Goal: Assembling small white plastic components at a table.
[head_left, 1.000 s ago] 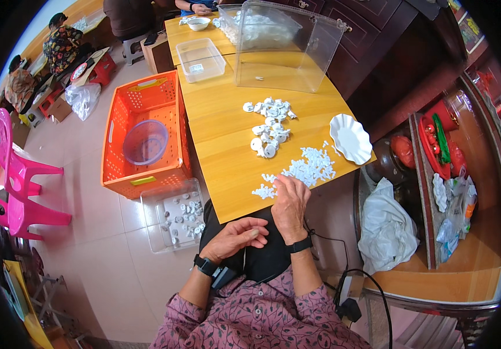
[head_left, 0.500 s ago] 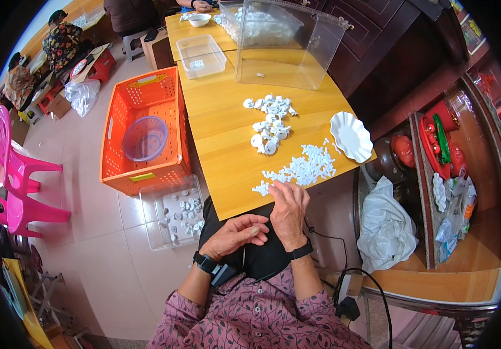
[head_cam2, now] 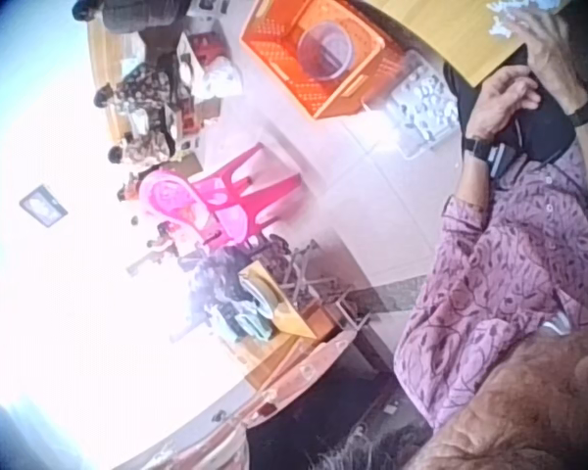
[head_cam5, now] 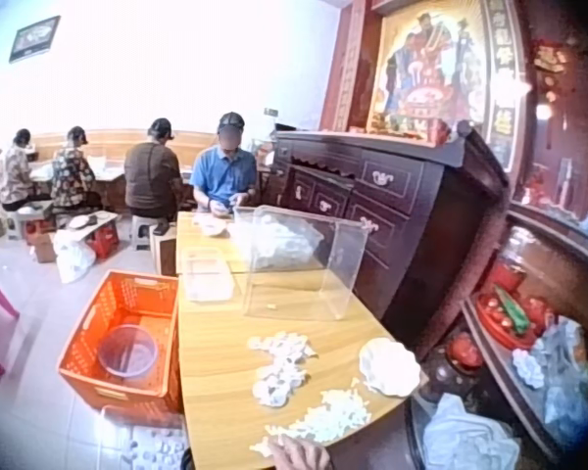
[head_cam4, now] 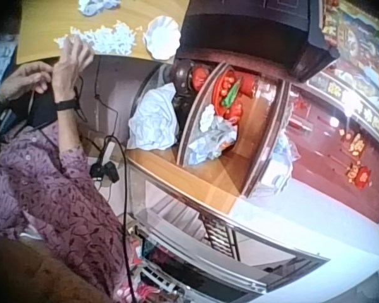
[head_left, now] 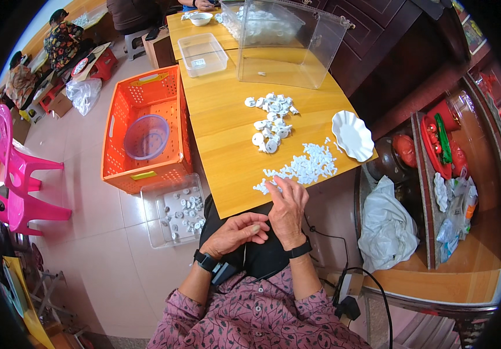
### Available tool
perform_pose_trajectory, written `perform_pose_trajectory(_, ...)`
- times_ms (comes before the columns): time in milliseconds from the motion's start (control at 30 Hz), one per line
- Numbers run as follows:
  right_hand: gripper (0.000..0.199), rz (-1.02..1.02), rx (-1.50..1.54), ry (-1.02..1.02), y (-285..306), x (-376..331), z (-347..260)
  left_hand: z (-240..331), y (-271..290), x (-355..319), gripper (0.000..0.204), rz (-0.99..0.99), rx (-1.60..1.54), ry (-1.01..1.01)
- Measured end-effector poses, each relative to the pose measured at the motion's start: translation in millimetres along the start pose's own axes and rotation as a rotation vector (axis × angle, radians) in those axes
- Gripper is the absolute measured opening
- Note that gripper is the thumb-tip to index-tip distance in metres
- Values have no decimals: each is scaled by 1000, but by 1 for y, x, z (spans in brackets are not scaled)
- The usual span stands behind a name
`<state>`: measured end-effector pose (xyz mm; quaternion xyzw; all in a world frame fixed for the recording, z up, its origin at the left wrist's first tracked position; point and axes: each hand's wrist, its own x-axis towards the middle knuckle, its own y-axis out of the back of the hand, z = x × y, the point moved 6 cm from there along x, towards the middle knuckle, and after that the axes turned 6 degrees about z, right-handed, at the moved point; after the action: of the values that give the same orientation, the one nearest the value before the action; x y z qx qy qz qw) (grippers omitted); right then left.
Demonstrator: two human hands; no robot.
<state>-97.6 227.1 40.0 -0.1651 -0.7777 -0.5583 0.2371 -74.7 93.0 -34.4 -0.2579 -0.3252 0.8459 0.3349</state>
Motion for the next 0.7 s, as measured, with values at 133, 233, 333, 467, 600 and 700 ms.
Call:
perform_pose_trajectory(133,32,-54,6,40,-2,-1,-4,-1,2,0,43,13,28,-1)
perform_pose_trajectory(233,32,-12,-19,-17,-1,-3,4,0,0,0,43,-4,12,-12)
perform_pose_trajectory(333,29,48,15,-40,7,-2,3,-1,2,0,43,1,11,-12)
perform_pose_trajectory(467,27,45,29,-25,10,-11,0,-1,2,0,43,5,6,-11)
perform_pose_trajectory(600,30,33,19,11,11,-18,-5,-4,4,0,43,6,6,-10)
perform_pose_trajectory(700,31,46,31,-2,12,-17,-5,-3,3,1,43,3,15,-11)
